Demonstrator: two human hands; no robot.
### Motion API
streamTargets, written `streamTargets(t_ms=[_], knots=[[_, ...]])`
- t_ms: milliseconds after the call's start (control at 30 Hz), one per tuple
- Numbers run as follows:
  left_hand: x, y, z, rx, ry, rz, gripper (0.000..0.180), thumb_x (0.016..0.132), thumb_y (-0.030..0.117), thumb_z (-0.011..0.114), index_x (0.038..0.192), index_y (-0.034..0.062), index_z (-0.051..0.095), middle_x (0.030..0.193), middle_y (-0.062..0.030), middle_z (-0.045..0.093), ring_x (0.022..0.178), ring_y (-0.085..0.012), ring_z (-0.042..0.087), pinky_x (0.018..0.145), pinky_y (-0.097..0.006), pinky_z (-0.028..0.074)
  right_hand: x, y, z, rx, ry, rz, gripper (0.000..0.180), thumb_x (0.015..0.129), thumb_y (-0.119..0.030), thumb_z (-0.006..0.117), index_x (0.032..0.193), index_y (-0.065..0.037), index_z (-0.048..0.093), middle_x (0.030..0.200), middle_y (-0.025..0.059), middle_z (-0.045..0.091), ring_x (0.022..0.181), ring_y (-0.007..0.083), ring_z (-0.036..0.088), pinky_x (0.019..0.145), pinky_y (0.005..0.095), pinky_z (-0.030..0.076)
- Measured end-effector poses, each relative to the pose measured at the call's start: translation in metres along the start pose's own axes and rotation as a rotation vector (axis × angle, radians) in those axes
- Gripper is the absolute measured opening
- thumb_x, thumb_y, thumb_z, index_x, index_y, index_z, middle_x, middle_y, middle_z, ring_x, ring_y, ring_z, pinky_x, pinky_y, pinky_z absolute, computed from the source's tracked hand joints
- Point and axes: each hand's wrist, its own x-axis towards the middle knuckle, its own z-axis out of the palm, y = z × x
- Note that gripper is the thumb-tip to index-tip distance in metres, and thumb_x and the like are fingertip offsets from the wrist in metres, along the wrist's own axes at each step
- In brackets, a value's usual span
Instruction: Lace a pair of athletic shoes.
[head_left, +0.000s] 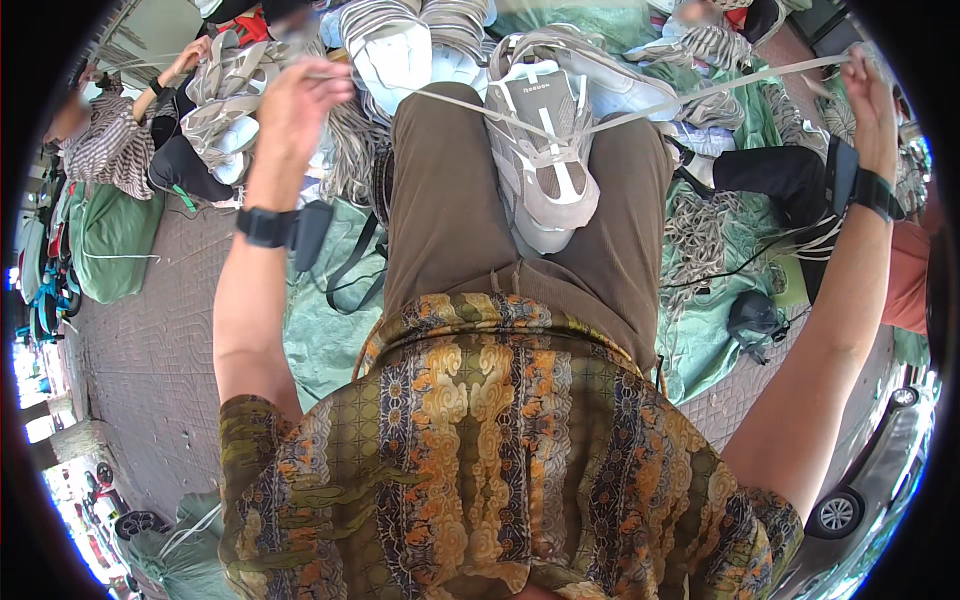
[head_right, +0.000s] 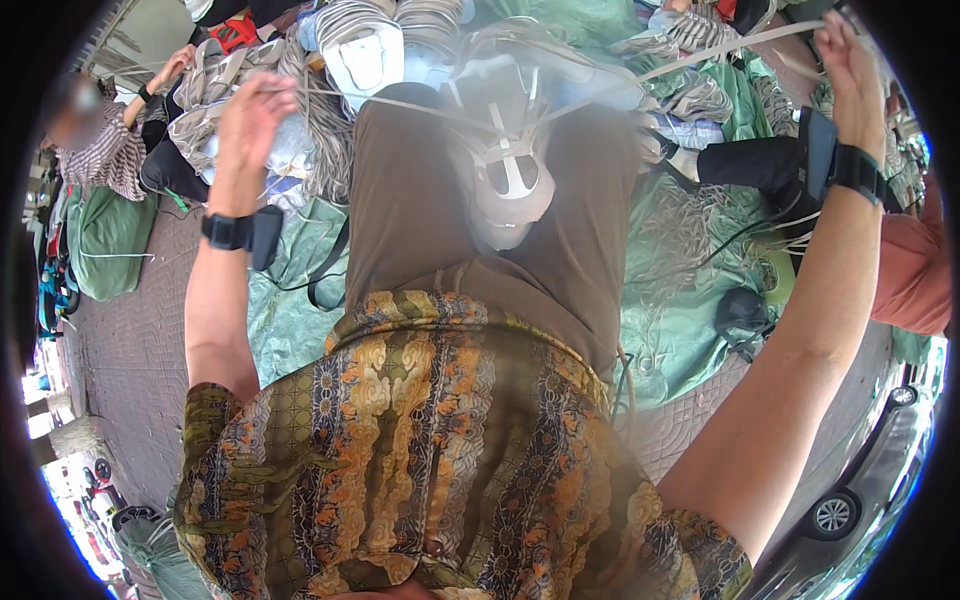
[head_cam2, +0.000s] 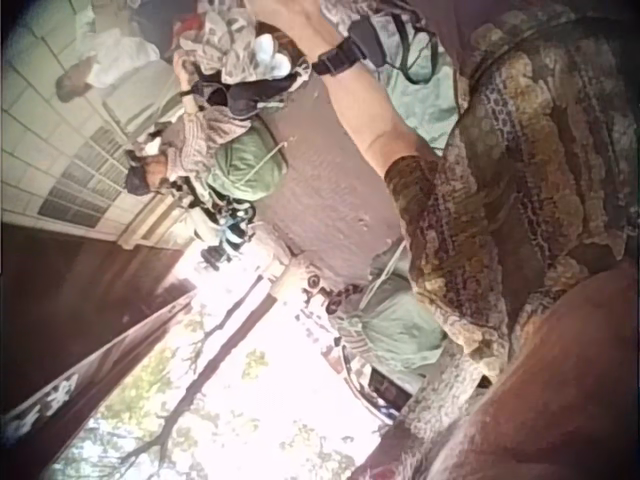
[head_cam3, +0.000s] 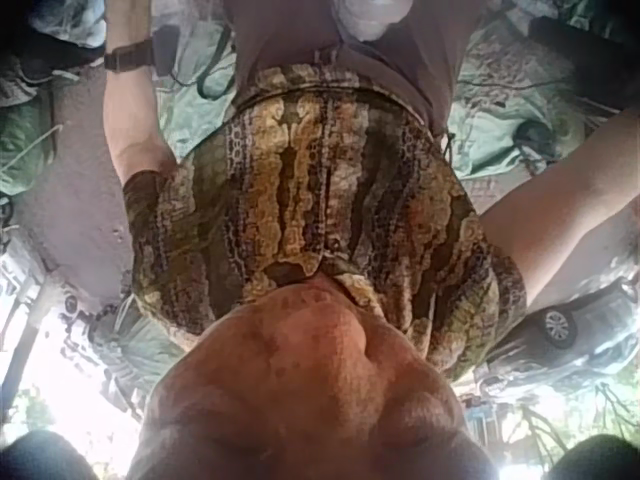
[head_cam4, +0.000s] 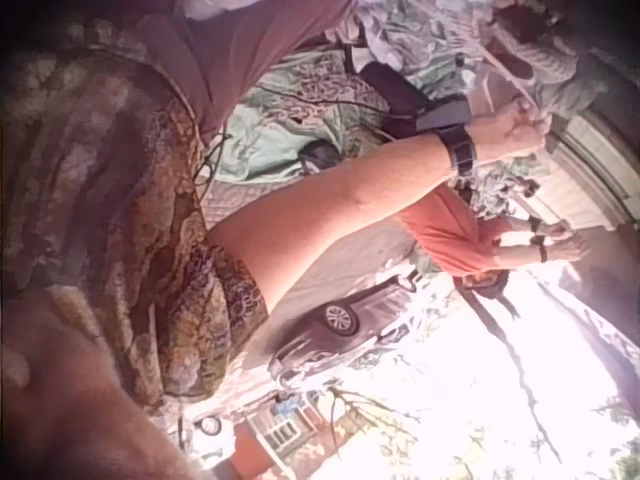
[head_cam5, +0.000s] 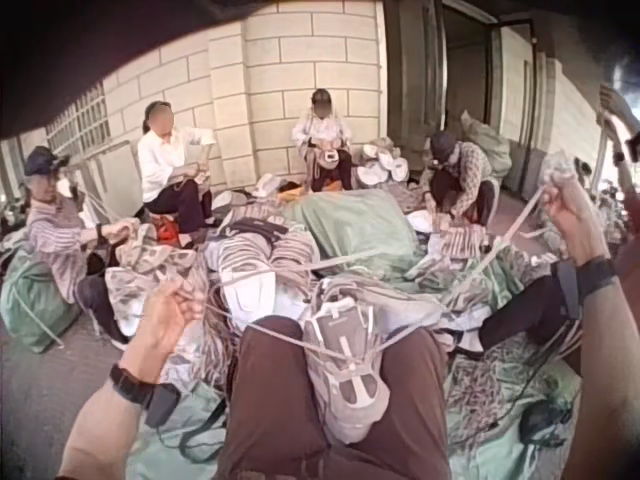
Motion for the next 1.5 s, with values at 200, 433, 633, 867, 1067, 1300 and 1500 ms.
streamTargets(t_ms=[200, 433, 633, 867, 1067, 1300, 1500], knots=[[-0.002, -0.007, -0.181, -0.228, 0.260, -0.170, 0.021, 0.095, 0.012, 0.055, 0.104, -0.0065, 0.057, 0.107, -0.0247, 0.066, 0.099, -0.0335, 0.066, 0.091, -0.047, 0.055, -0.042, 0.076, -0.117, -0.500, 0.120, 0.319, 0.022, 0.096, -0.017, 0.049, 0.101, 0.001, 0.062, 0.094, 0.0129, 0.065, 0.080, 0.0190, 0.063, 0.067, 0.0337, 0.053], [-0.119, -0.057, -0.303, 0.570, 0.583, -0.890, 0.015, 0.088, 0.014, 0.060, 0.092, 0.0008, 0.065, 0.086, -0.0139, 0.069, 0.079, -0.0250, 0.069, 0.071, -0.037, 0.059, -0.140, 0.199, 0.002, -1.483, -0.415, 0.283, 0.014, 0.087, -0.014, 0.056, 0.087, -0.004, 0.065, 0.073, 0.0160, 0.062, 0.065, 0.0314, 0.066, 0.061, 0.0393, 0.052], [-0.092, -0.087, -0.101, 1.320, 0.116, -0.013, 0.017, 0.089, 0.017, 0.062, 0.100, 0.0051, 0.066, 0.086, -0.0146, 0.070, 0.080, -0.0287, 0.069, 0.071, -0.036, 0.054, -0.223, 0.205, 0.154, -1.365, -0.729, -0.475, 0.022, 0.085, -0.007, 0.064, 0.106, -0.007, 0.061, 0.100, 0.0128, 0.065, 0.087, 0.0355, 0.065, 0.073, 0.0423, 0.052], [-0.081, -0.091, 0.107, 1.279, -0.297, 0.685, 0.030, 0.082, 0.007, 0.063, 0.112, 0.0056, 0.061, 0.107, -0.0131, 0.063, 0.096, -0.0320, 0.063, 0.083, -0.040, 0.053, -0.240, 0.227, 0.183, -1.476, -0.715, -0.191, 0.022, 0.084, -0.009, 0.063, 0.106, -0.007, 0.060, 0.101, 0.0140, 0.065, 0.086, 0.0377, 0.064, 0.072, 0.0456, 0.051], [-0.065, -0.118, 0.130, 1.441, -0.486, 0.523, 0.024, 0.080, 0.003, 0.060, 0.104, 0.0038, 0.060, 0.093, -0.0128, 0.064, 0.088, -0.0326, 0.061, 0.074, -0.042, 0.052, -0.220, 0.237, 0.158, -0.965, -0.710, 0.048, 0.012, 0.090, -0.015, 0.063, 0.095, -0.005, 0.065, 0.072, 0.0024, 0.061, 0.065, 0.0153, 0.061, 0.061, 0.0313, 0.050], [-0.052, -0.117, 0.124, 1.553, -0.542, 0.727, 0.017, 0.074, -0.001, 0.059, 0.091, 0.0024, 0.058, 0.078, -0.0117, 0.060, 0.079, -0.0300, 0.060, 0.070, -0.041, 0.052, -0.180, 0.239, 0.136, -0.529, -0.490, 0.562, 0.017, 0.091, -0.023, 0.068, 0.096, -0.007, 0.067, 0.071, -0.0070, 0.053, 0.058, 0.0035, 0.043, 0.056, 0.0224, 0.042], [-0.061, -0.111, 0.114, 1.648, -0.565, 0.632, 0.016, 0.071, -0.003, 0.058, 0.087, 0.0020, 0.056, 0.080, -0.0116, 0.060, 0.081, -0.0291, 0.061, 0.071, -0.040, 0.053, -0.181, 0.254, 0.111, -0.483, -0.356, 0.533, 0.016, 0.091, -0.023, 0.068, 0.096, -0.007, 0.065, 0.072, -0.0073, 0.049, 0.061, 0.0032, 0.043, 0.058, 0.0216, 0.041]])
